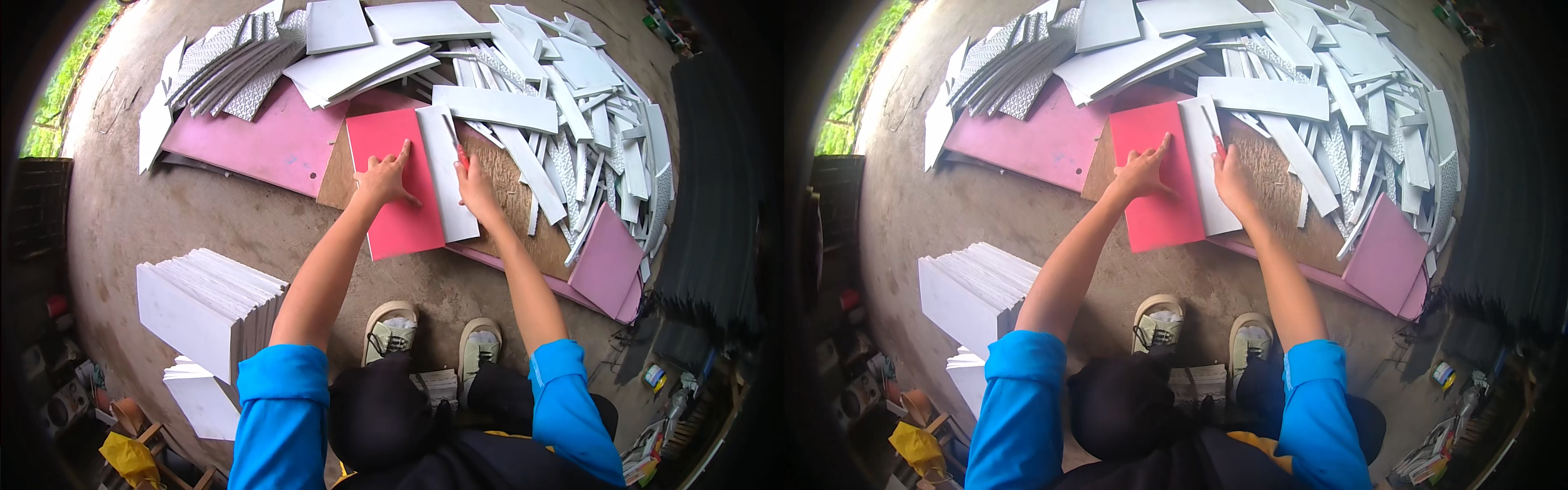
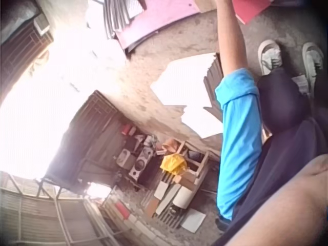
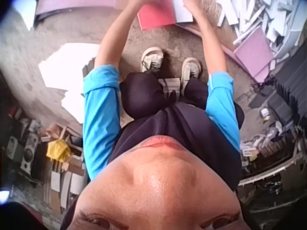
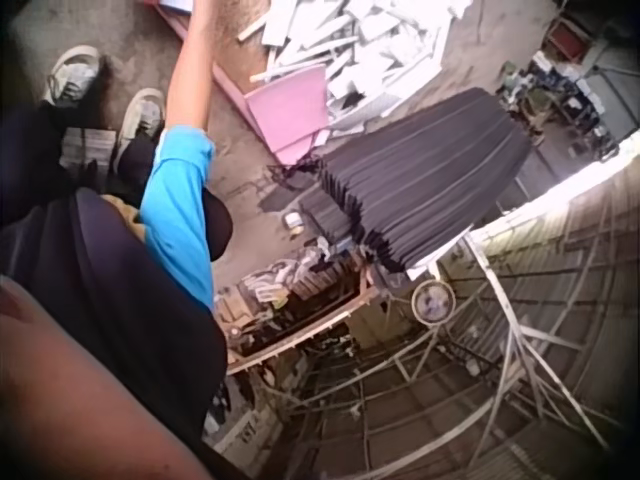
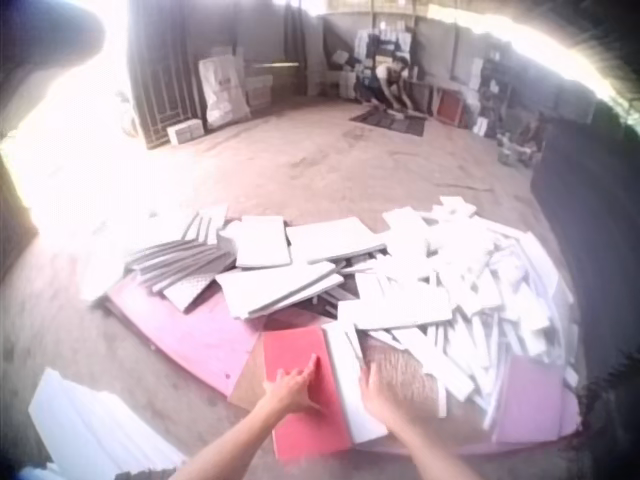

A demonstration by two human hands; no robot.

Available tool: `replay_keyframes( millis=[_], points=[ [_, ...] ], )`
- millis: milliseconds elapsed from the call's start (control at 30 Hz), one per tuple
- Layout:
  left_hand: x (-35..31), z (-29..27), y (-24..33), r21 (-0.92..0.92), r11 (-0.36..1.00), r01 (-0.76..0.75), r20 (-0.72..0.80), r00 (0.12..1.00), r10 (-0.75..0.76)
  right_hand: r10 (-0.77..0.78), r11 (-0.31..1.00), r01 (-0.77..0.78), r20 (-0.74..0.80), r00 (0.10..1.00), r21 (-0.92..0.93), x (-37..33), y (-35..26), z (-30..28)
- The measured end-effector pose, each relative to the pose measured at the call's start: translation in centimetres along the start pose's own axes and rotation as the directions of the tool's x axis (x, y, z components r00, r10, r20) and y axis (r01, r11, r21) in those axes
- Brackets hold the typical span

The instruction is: The person sits on the floor and repeatedly cuts white paper sheets using a red utility knife. They align each sheet against a pink template, trim the edges, and place the cut pieces into a growing stack.

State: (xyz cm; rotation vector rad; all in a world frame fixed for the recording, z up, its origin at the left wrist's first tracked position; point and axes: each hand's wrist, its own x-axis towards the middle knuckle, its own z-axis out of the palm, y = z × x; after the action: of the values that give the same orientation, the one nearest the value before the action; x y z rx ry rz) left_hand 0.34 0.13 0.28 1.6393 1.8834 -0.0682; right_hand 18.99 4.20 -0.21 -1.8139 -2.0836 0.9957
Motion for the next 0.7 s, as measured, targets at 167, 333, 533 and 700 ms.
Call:
replay_keyframes(
  millis=[167, 333, 533, 700],
  points=[
    [0.1, 0.1, 0.4, 0.021, 0.999, 0.035, 0.005, 0.999, -0.035, -0.067, 0.966, 0.077, 0.048, 0.997, -0.248, 2.9, -4.8, 2.3],
    [-0.3, 0.2, 0.3, 0.034, 0.997, 0.074, 0.008, 0.997, -0.074, -0.137, 0.939, 0.146, 0.050, 0.989, -0.313, 4.5, -6.0, 3.4],
    [-0.5, 0.2, 0.6, 0.024, 0.997, 0.079, 0.001, 0.997, -0.079, -0.005, 0.939, 0.066, 0.180, 0.984, -0.337, 6.9, -7.3, 2.1],
    [-0.2, 0.1, 0.9, 0.021, 0.997, 0.080, 0.003, 0.997, -0.080, 0.252, 0.933, -0.142, 0.319, 0.914, -0.331, 5.8, -8.6, 0.4]
  ],
)
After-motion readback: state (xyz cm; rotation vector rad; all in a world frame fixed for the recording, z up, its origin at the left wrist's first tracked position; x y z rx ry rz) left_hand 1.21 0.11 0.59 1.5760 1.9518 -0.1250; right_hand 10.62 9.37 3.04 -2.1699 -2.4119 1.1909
